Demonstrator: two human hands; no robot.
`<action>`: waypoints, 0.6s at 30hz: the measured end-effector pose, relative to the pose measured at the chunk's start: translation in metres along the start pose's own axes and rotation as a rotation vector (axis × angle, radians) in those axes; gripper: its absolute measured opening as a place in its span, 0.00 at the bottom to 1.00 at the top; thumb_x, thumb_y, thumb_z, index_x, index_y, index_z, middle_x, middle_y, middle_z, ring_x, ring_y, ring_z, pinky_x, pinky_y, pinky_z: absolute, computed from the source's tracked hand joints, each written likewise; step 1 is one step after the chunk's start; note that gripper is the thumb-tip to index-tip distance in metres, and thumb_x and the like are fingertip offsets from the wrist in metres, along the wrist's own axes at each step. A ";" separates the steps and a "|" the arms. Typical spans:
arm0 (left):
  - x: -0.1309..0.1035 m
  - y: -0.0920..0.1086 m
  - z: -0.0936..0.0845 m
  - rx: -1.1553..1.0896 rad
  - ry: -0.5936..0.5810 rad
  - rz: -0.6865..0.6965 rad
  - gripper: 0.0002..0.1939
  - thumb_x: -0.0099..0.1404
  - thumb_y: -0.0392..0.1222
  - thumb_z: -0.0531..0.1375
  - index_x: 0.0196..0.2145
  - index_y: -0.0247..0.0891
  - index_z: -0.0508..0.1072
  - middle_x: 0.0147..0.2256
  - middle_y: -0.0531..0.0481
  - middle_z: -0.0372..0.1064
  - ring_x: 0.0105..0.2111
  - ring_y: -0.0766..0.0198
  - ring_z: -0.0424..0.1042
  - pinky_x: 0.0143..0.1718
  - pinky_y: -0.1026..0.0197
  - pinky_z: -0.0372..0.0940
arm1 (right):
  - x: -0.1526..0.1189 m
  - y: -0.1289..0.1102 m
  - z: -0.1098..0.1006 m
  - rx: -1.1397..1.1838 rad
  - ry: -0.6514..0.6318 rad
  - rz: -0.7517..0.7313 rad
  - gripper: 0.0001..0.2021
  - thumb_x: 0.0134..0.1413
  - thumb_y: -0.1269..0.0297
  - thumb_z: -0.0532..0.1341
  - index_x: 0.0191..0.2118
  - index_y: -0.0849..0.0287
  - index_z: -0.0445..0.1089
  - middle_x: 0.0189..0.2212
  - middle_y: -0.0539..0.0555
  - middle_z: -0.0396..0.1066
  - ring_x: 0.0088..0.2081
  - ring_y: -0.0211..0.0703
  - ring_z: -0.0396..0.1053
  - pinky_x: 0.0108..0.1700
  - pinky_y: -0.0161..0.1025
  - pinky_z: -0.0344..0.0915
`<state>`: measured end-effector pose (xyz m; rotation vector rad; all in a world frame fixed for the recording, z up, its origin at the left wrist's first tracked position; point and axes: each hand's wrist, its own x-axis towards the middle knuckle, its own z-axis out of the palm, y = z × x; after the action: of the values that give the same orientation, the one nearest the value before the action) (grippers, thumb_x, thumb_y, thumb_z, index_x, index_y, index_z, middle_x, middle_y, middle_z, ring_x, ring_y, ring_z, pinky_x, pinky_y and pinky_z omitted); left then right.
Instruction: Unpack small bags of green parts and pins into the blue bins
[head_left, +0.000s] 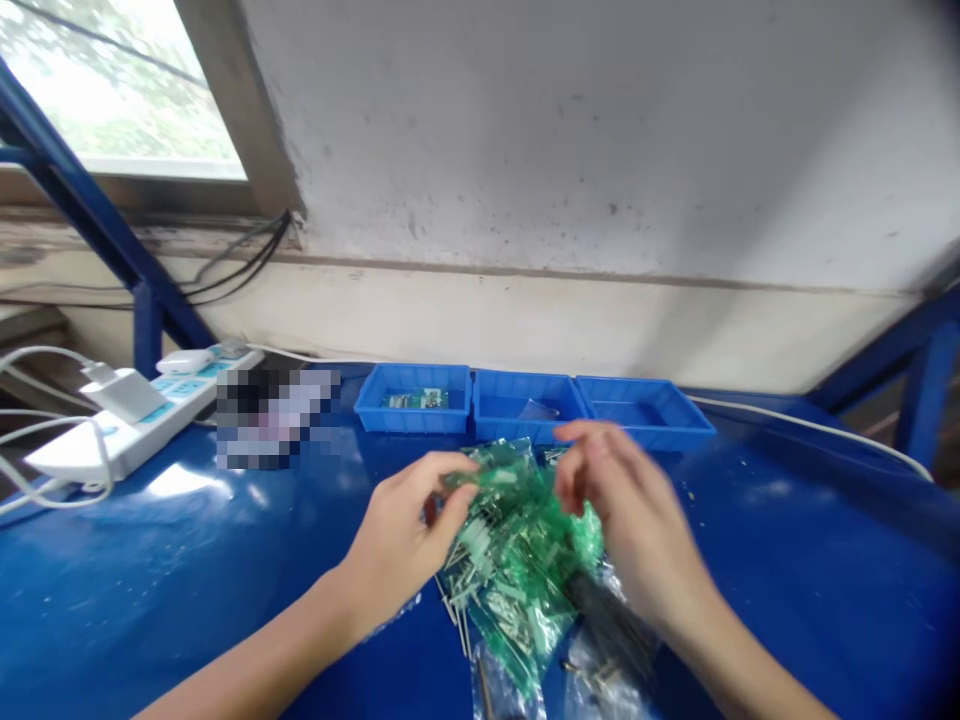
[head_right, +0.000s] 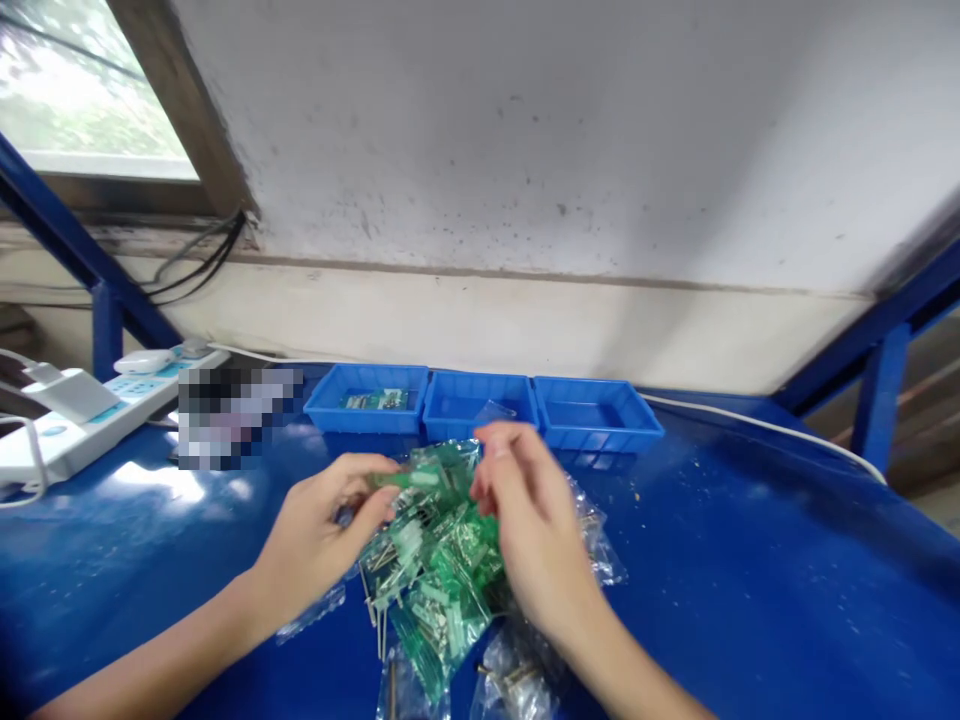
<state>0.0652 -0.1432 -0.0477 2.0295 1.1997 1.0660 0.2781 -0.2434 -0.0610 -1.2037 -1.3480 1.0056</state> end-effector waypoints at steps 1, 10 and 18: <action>0.002 -0.002 0.003 0.020 0.044 0.127 0.06 0.64 0.34 0.54 0.40 0.40 0.68 0.35 0.50 0.71 0.31 0.67 0.71 0.31 0.64 0.64 | 0.016 -0.007 0.006 0.018 -0.001 0.012 0.17 0.55 0.57 0.59 0.49 0.58 0.67 0.38 0.55 0.71 0.36 0.41 0.69 0.35 0.40 0.68; 0.001 -0.007 0.018 0.007 0.021 0.361 0.16 0.63 0.26 0.52 0.42 0.45 0.70 0.50 0.46 0.52 0.42 0.65 0.64 0.37 0.61 0.64 | 0.074 -0.009 0.027 0.183 -0.003 0.154 0.18 0.50 0.58 0.63 0.47 0.54 0.63 0.26 0.48 0.70 0.26 0.36 0.65 0.27 0.34 0.62; -0.011 -0.002 0.010 -0.400 -0.170 -0.108 0.10 0.70 0.45 0.47 0.46 0.43 0.63 0.28 0.54 0.61 0.29 0.67 0.61 0.33 0.62 0.60 | 0.063 0.002 0.022 -0.334 0.038 -0.494 0.09 0.50 0.78 0.57 0.30 0.55 0.62 0.41 0.51 0.69 0.44 0.43 0.66 0.42 0.43 0.63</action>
<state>0.0694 -0.1530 -0.0584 1.6892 0.9135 0.9698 0.2581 -0.1802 -0.0556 -1.0410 -1.7180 0.4159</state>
